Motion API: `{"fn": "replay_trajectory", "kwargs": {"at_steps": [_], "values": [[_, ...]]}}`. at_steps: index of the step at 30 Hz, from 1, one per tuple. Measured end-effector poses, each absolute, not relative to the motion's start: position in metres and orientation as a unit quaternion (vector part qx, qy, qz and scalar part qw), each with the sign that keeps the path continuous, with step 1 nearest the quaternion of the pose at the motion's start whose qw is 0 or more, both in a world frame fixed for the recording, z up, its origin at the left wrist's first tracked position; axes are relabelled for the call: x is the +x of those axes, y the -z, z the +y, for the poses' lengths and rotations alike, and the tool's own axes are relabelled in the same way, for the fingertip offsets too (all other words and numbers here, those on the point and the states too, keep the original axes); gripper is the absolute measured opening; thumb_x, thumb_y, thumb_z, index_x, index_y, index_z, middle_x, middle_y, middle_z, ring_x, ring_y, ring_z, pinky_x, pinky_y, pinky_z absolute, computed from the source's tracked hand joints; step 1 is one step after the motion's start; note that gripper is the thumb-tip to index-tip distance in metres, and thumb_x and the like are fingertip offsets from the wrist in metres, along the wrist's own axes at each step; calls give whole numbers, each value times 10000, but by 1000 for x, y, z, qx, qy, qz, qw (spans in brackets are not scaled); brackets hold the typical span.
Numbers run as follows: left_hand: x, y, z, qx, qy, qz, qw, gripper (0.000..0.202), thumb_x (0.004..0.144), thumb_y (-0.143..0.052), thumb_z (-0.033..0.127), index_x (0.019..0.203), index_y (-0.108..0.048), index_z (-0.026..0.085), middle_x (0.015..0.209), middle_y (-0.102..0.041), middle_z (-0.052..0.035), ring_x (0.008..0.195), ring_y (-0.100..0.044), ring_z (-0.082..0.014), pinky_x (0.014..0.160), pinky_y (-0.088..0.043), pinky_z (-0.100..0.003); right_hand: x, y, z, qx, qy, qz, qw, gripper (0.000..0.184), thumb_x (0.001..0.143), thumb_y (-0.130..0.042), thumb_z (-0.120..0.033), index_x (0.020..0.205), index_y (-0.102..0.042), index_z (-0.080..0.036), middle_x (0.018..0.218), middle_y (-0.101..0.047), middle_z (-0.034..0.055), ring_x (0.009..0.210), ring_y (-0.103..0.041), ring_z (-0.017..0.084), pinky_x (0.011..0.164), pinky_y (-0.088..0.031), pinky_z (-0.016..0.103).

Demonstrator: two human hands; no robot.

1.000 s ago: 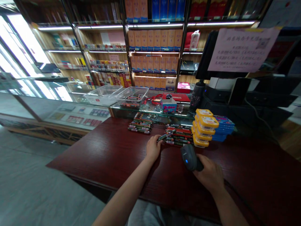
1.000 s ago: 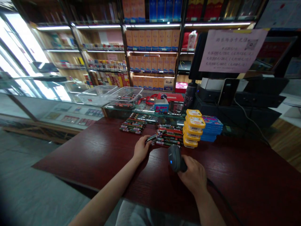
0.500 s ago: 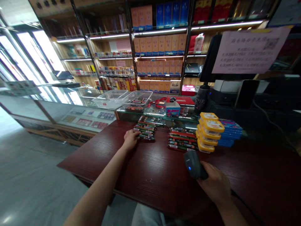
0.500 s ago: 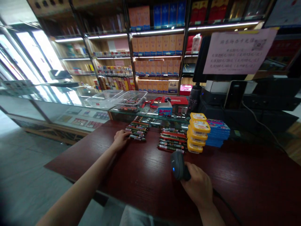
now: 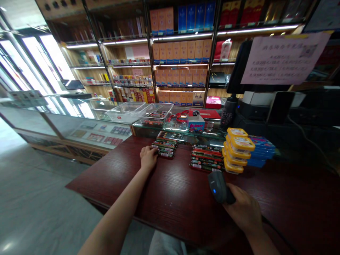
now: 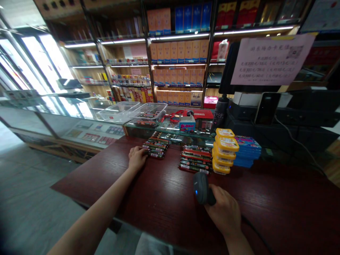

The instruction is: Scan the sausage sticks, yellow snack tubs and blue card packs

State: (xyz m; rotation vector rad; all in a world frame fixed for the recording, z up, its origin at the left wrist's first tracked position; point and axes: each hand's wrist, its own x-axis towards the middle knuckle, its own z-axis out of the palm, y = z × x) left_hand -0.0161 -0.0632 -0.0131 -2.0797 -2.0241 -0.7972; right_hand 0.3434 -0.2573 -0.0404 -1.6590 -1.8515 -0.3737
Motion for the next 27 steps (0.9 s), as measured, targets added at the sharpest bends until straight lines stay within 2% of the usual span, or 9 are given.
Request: {"fn": "replay_trajectory", "kwargs": {"at_steps": [4, 9, 16, 21, 27], "values": [[-1, 9, -75, -687, 264, -674, 60, 361, 760, -611, 246, 1119, -637, 271, 1178, -503, -76, 1154, -396, -283, 977, -344, -404, 343, 40, -258, -626, 133, -702, 312, 227, 764, -590, -265, 982, -589, -205, 898, -705, 49, 778, -664, 227, 678, -472, 314], [53, 4, -96, -731, 294, -615, 38, 332, 767, -626, 241, 1098, -640, 261, 1164, -520, -68, 1133, -420, -271, 997, -343, -415, 343, 38, -259, -626, 137, -701, 312, 234, 768, -574, -262, 990, -597, -191, 937, -708, 67, 798, -664, 224, 686, -472, 308], [133, 21, -120, -826, 281, -483, -73, 313, 798, -583, 165, 1107, -603, 211, 1050, -577, -60, 1006, -506, -215, 903, -419, -348, 345, 37, -261, -636, 142, -687, 320, 230, 779, -559, -273, 985, -606, -184, 922, -709, 60, 780, -660, 214, 678, -459, 306], [142, 32, -121, -827, 279, -478, -95, 263, 787, -597, 122, 1039, -603, 195, 1045, -577, -59, 1002, -509, -210, 906, -415, -343, 345, 36, -259, -633, 148, -688, 322, 223, 750, -572, -252, 962, -614, -195, 885, -711, 43, 751, -660, 203, 661, -452, 294], [136, 34, -125, -870, 220, -434, -79, 294, 834, -500, 87, 1061, -640, 212, 1029, -541, -69, 986, -462, -218, 893, -415, -346, 341, 30, -261, -655, 112, -676, 318, 229, 751, -555, -212, 971, -614, -187, 920, -709, 56, 785, -657, 213, 698, -457, 308]]}}
